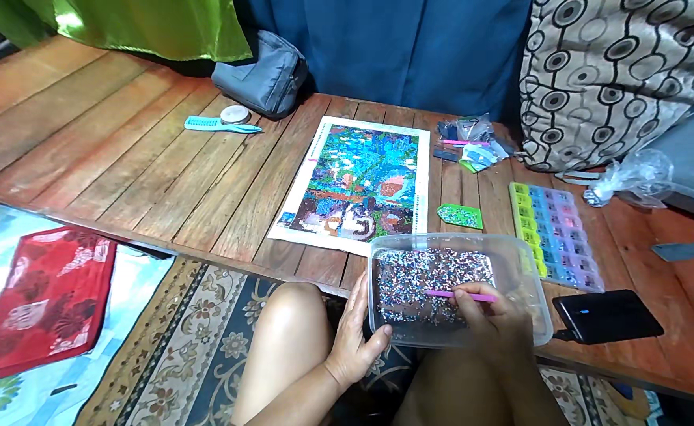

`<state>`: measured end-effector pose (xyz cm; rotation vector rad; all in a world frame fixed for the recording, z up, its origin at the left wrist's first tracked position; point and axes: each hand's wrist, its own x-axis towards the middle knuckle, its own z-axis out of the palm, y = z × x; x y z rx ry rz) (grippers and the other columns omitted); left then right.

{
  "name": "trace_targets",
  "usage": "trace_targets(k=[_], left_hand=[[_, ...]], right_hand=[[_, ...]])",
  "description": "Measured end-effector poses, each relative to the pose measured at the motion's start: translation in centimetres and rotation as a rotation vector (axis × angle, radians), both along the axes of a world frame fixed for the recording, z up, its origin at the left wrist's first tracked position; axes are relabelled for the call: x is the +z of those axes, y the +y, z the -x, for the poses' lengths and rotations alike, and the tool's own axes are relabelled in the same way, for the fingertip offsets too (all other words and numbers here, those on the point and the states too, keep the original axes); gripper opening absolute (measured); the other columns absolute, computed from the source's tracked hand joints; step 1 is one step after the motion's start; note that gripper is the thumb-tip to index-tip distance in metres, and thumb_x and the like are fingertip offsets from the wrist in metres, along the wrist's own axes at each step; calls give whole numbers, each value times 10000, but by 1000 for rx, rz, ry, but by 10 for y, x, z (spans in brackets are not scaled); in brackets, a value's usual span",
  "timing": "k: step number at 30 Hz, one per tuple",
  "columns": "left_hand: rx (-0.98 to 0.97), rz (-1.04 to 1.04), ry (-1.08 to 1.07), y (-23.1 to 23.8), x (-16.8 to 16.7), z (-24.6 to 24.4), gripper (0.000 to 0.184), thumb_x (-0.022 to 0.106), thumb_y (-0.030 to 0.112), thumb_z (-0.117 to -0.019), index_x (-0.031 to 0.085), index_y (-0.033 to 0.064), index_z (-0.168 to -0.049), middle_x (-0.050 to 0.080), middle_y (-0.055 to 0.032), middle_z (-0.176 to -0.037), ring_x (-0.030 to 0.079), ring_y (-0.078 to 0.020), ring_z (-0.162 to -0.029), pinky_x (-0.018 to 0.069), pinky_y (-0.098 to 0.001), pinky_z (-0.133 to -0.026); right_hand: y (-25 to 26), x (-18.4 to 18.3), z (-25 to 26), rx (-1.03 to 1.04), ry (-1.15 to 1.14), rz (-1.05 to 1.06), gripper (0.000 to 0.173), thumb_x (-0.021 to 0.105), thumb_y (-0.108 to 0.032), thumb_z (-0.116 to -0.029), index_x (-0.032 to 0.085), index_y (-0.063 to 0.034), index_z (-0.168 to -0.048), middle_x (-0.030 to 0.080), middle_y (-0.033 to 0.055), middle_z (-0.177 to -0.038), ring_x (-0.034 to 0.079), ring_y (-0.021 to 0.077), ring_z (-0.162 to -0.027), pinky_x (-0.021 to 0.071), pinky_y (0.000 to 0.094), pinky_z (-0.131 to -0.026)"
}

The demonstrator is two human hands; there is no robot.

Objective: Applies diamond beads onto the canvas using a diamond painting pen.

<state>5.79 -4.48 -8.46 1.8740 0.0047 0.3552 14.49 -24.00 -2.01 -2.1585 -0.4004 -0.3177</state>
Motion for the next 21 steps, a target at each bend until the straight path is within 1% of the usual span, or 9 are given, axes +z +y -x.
trace_targets(k=[4,9,12,15,17,21], left_hand=[[1,-3,4,0,1,0,895,458,627,-954,341,-22,-1559,357,-228,-1600,345,-233,-1499,278,-386,-1212],[0,3,-5,0,0,0,902,446,650,-953,344,-6,-1563,351,-213,-1608,326,-219,-1508,259,-397,-1219],[4,5,-3,0,0,0,901,449,648,-952,342,-5,-1564,353,-213,-1607,331,-220,-1506,260,-395,-1218],[2,2,1,0,0,0,890,453,637,-956,349,-8,-1560,358,-220,-1602,340,-226,-1502,268,-393,-1216],[0,4,2,0,1,0,886,461,624,-954,346,-11,-1560,354,-220,-1604,333,-225,-1505,259,-393,-1218],[4,-1,2,-1,1,0,894,454,638,-951,347,-6,-1561,356,-213,-1605,336,-221,-1504,257,-403,-1218]], right_hand=[[0,0,0,-8,-8,4,277,539,-233,-951,717,-35,-875,641,-13,-671,539,-34,-560,448,139,-541],[1,0,0,-16,2,-6,271,544,-236,-949,719,-42,-879,649,-22,-678,543,-45,-562,450,129,-548],[1,1,1,-16,4,4,274,541,-235,-949,722,-42,-879,647,-16,-674,545,-37,-563,450,138,-548],[1,0,0,-11,8,5,274,534,-238,-951,719,-47,-879,642,-26,-676,541,-39,-562,447,137,-545],[0,1,1,-8,17,2,269,535,-240,-949,715,-55,-873,634,-36,-674,539,-47,-568,446,132,-546],[0,1,0,-4,18,-5,265,539,-246,-948,713,-61,-871,631,-42,-669,538,-52,-567,448,131,-546]])
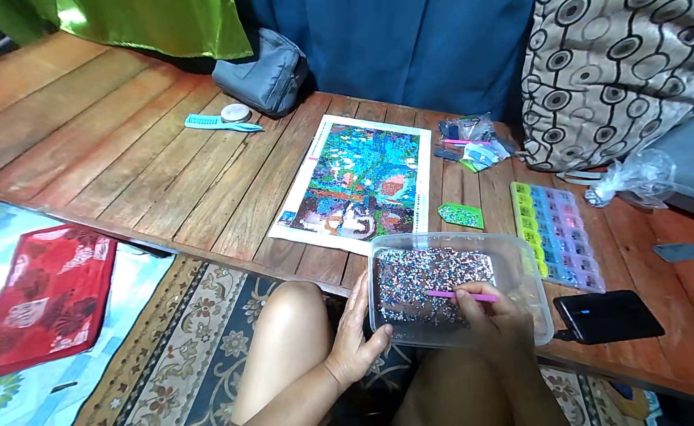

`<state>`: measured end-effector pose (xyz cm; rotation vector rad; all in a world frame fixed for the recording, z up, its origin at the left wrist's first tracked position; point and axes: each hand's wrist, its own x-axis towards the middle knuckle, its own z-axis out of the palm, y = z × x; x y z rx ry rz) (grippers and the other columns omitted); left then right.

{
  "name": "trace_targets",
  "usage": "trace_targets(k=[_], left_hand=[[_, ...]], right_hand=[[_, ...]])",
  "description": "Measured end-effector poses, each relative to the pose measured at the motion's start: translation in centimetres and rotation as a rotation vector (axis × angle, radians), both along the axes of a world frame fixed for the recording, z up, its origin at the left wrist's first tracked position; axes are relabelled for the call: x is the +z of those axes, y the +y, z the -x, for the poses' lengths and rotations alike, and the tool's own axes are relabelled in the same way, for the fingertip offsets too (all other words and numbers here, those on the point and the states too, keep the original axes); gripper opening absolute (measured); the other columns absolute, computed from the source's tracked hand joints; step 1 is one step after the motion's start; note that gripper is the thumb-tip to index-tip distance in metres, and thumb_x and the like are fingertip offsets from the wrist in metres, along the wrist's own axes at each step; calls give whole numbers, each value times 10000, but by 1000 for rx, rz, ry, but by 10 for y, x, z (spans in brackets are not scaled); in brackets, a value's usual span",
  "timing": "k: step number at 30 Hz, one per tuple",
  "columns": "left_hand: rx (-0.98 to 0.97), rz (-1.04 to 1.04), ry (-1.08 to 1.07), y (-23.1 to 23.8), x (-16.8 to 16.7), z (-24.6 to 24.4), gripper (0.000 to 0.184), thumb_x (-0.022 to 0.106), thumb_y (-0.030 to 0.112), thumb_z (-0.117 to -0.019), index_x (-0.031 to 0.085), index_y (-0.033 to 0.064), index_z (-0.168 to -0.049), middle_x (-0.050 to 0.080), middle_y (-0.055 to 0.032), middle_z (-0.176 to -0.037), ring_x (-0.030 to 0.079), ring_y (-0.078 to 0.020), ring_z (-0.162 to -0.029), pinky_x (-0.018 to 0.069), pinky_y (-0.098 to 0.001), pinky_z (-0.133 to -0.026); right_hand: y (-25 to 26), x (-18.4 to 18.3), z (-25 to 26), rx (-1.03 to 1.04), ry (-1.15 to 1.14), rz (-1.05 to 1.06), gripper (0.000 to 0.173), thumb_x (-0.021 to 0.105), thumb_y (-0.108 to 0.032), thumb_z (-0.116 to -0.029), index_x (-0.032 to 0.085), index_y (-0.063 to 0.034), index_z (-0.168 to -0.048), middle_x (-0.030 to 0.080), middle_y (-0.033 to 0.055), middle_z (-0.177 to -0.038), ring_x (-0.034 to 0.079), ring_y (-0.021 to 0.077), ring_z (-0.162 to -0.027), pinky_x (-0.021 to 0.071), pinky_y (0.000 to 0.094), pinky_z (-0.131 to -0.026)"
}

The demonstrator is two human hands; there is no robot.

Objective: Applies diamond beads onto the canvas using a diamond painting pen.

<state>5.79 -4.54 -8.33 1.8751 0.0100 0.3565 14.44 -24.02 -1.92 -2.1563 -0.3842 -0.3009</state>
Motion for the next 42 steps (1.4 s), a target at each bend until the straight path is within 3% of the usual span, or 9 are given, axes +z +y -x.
trace_targets(k=[29,42], left_hand=[[-4,3,10,0,3,0,874,469,596,-955,342,-25,-1557,356,-229,-1600,339,-234,-1501,265,-384,-1213],[-3,10,8,0,1,-1,901,453,642,-949,350,-15,-1557,357,-222,-1601,342,-240,-1500,274,-403,-1212]], right_hand=[[0,-2,0,-27,-24,-11,286,532,-252,-958,719,-47,-889,640,-34,-681,537,-48,-557,450,131,-542],[1,0,1,-24,-7,-33,279,537,-235,-963,712,-29,-894,636,-30,-693,533,-56,-567,450,118,-551]])
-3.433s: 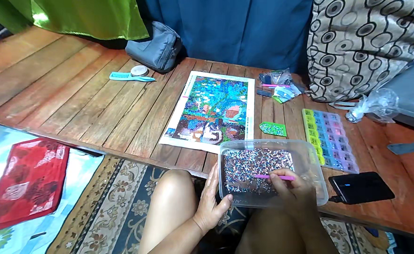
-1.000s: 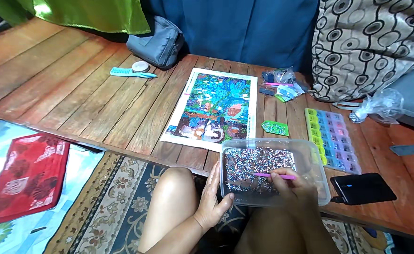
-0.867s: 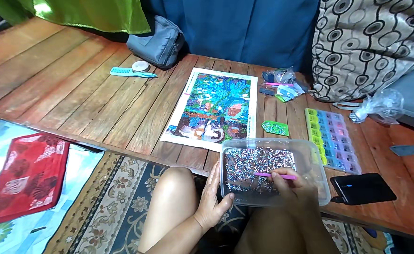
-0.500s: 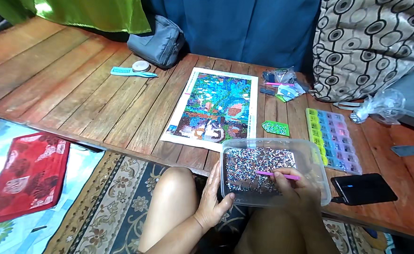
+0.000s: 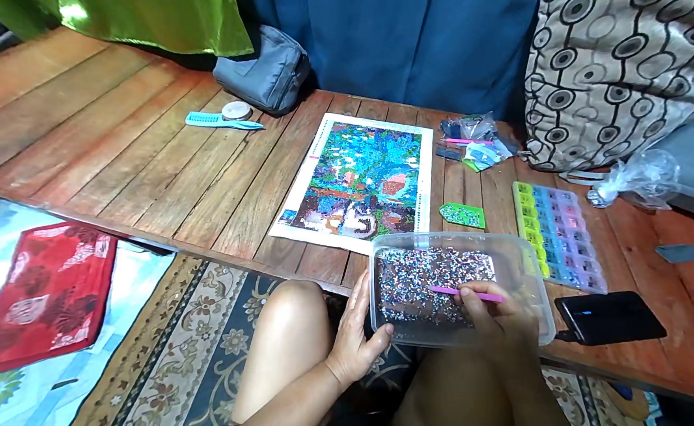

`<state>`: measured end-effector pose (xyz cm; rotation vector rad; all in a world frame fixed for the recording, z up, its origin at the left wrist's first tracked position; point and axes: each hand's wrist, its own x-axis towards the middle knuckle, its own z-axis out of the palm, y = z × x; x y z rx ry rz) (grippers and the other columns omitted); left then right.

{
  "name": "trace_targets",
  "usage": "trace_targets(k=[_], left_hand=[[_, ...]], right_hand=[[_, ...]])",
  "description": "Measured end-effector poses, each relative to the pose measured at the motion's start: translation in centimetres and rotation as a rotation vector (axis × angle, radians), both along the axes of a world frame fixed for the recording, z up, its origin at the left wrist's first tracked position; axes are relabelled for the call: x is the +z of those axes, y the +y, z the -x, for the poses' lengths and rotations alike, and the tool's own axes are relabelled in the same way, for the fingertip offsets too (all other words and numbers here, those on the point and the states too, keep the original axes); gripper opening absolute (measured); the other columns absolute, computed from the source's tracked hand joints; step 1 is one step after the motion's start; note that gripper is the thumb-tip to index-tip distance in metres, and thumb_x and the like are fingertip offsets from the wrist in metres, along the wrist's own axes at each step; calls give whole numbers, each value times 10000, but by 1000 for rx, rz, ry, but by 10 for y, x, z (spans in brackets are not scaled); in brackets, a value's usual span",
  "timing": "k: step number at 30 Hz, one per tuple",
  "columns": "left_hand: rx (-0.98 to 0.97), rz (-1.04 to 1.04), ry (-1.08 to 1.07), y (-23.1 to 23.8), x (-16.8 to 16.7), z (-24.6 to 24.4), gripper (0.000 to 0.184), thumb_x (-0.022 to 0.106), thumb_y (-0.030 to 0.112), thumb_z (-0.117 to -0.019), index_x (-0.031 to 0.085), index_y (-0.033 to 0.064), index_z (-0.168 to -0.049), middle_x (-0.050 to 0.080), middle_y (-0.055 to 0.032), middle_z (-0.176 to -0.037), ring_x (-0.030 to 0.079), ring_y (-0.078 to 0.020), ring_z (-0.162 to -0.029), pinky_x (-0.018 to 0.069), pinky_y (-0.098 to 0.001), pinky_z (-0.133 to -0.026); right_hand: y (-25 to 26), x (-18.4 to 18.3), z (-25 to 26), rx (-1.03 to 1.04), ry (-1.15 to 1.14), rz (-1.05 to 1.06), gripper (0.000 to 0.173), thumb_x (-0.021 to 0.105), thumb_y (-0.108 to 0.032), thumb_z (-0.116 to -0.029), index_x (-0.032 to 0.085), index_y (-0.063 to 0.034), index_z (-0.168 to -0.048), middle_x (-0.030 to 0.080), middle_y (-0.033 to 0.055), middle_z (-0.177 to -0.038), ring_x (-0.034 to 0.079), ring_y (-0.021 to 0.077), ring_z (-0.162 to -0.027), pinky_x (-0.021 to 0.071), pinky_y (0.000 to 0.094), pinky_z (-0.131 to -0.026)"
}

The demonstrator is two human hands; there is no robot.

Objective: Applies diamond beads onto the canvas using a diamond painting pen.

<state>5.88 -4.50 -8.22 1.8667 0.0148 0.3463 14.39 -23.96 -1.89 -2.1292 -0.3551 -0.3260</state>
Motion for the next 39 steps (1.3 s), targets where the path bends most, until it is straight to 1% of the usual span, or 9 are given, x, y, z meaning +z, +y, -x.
trace_targets(k=[5,10,15,19,23,26,28,34,39], left_hand=[[-1,4,-1,0,0,0,894,463,628,-949,340,-10,-1563,353,-221,-1604,337,-239,-1503,274,-398,-1213],[-1,0,8,0,1,0,902,449,648,-945,345,1,-1565,353,-209,-1608,330,-237,-1507,265,-410,-1214],[-1,5,2,0,1,0,902,458,638,-945,347,-12,-1560,353,-218,-1605,331,-232,-1505,269,-405,-1213],[2,-1,16,0,2,0,896,454,629,-947,331,-3,-1569,349,-210,-1610,325,-236,-1508,249,-423,-1216],[2,2,11,0,1,1,913,461,645,-943,326,-3,-1571,348,-207,-1611,327,-231,-1507,256,-415,-1217],[5,2,12,0,2,1,909,458,648,-943,341,-4,-1565,358,-206,-1606,336,-231,-1503,265,-413,-1212],[0,3,21,0,3,1,904,457,639,-944,341,-11,-1562,352,-209,-1608,331,-237,-1505,255,-416,-1216],[1,2,17,0,2,1,897,458,633,-946,340,-6,-1565,354,-210,-1607,339,-240,-1501,264,-418,-1212],[0,6,10,0,1,1,894,468,624,-944,335,-1,-1568,356,-207,-1607,346,-234,-1497,267,-409,-1210]], right_hand=[[0,0,0,6,1,23,283,530,-240,-958,715,-36,-892,631,-32,-681,527,-48,-564,445,132,-547],[0,1,0,1,9,41,281,533,-240,-953,717,-36,-897,641,-21,-689,533,-42,-568,446,134,-548],[0,1,-1,4,2,57,287,532,-240,-956,718,-29,-899,636,-12,-681,531,-32,-564,445,139,-545],[1,1,0,8,-6,62,290,531,-243,-959,714,-29,-890,631,-15,-676,528,-31,-562,443,141,-550],[0,-1,-1,14,-29,69,292,532,-251,-966,720,-39,-895,644,-11,-681,545,-25,-567,460,155,-554],[0,-2,-2,15,-32,70,299,527,-254,-965,722,-40,-891,639,-12,-675,541,-18,-562,458,160,-553],[0,-1,-2,15,-33,72,298,525,-251,-964,719,-38,-888,634,-10,-670,535,-15,-558,453,163,-553],[0,-2,-1,1,-36,49,294,534,-253,-954,722,-43,-871,645,-23,-674,542,-46,-564,447,131,-552],[-1,-1,0,10,-11,-5,284,540,-237,-954,713,-27,-871,640,-30,-676,531,-70,-560,441,107,-545]])
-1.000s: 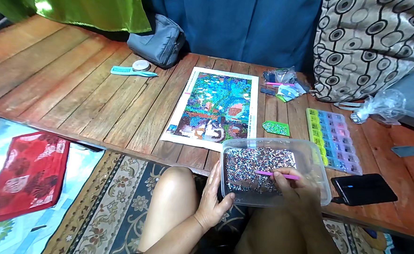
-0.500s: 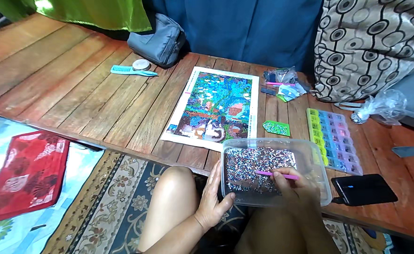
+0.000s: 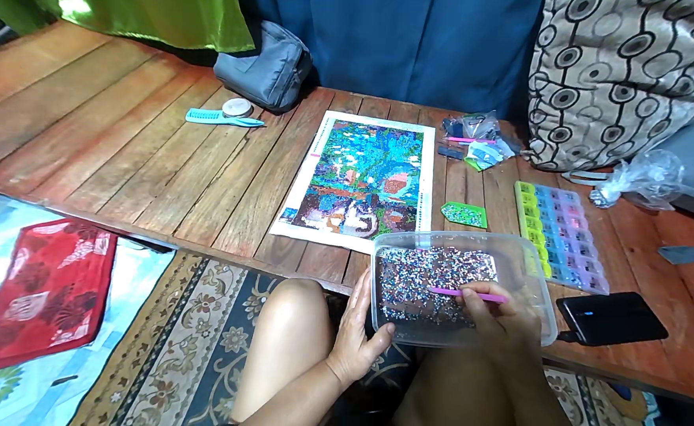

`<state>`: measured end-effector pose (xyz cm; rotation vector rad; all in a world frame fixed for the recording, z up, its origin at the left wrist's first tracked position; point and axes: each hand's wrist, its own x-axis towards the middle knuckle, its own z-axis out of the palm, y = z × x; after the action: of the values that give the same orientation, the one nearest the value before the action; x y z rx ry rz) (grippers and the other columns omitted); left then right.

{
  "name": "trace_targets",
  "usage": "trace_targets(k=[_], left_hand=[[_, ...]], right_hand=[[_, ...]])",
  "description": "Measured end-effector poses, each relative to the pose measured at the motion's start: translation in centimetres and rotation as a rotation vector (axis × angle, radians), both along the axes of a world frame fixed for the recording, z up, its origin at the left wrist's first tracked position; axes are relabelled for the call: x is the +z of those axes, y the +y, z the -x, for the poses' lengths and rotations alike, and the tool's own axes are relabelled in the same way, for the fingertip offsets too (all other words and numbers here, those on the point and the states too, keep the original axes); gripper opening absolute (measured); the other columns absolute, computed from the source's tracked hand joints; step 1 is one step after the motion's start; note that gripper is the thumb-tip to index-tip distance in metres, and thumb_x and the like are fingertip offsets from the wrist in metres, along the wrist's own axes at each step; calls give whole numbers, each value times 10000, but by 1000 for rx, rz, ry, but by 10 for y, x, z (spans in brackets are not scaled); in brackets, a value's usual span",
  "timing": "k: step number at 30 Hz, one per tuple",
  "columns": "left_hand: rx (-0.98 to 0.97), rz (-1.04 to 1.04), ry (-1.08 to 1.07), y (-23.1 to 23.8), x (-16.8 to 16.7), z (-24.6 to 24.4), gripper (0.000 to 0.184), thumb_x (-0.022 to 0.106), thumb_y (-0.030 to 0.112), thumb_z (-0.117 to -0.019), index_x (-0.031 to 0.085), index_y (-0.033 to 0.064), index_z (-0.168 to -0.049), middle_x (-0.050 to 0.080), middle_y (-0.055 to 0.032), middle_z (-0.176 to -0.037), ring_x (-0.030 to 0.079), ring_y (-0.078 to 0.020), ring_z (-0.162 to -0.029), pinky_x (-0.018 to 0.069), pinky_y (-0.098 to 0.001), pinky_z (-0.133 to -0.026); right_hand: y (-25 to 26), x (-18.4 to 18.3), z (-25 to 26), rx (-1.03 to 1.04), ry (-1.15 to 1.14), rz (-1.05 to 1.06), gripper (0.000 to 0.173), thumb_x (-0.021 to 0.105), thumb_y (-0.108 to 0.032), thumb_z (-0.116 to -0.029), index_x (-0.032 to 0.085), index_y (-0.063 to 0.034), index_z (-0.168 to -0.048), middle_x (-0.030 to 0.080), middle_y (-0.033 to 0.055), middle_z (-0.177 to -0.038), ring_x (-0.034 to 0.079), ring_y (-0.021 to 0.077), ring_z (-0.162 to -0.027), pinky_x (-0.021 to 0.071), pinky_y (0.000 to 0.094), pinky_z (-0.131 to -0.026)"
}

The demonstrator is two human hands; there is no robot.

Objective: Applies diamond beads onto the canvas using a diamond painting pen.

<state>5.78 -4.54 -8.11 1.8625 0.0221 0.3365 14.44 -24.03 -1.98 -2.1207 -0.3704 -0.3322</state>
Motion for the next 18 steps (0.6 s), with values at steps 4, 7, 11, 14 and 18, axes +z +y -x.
trace_targets(k=[4,7,11,14,18], left_hand=[[-3,4,10,0,0,0,901,464,632,-944,331,-3,-1569,342,-207,-1614,338,-237,-1502,272,-414,-1211],[-2,1,15,0,1,0,896,466,628,-941,331,6,-1572,344,-201,-1615,335,-237,-1503,269,-425,-1209],[-3,-5,14,0,0,0,914,460,648,-939,328,4,-1573,343,-204,-1615,317,-244,-1513,251,-435,-1219],[-1,2,24,0,1,0,910,471,640,-934,333,5,-1571,340,-198,-1618,317,-250,-1513,251,-444,-1217],[-4,3,9,0,0,0,904,461,653,-942,328,26,-1579,333,-181,-1626,310,-229,-1517,254,-438,-1221]], right_hand=[[-2,-1,-1,-1,37,-49,259,547,-226,-946,707,-33,-879,654,-54,-692,554,-86,-574,462,102,-545],[-2,2,0,-4,85,-104,222,554,-196,-939,701,-36,-895,669,-76,-716,567,-98,-585,472,92,-550],[-3,6,-1,-20,183,-210,159,559,-150,-924,683,-52,-907,668,-110,-713,575,-88,-572,485,101,-538],[-1,9,0,-49,218,-252,132,561,-137,-922,672,-69,-899,673,-123,-710,597,-82,-575,502,104,-536],[-2,18,-2,-28,332,-443,164,526,-69,-926,678,-110,-880,701,-100,-696,621,-24,-551,523,144,-520]])
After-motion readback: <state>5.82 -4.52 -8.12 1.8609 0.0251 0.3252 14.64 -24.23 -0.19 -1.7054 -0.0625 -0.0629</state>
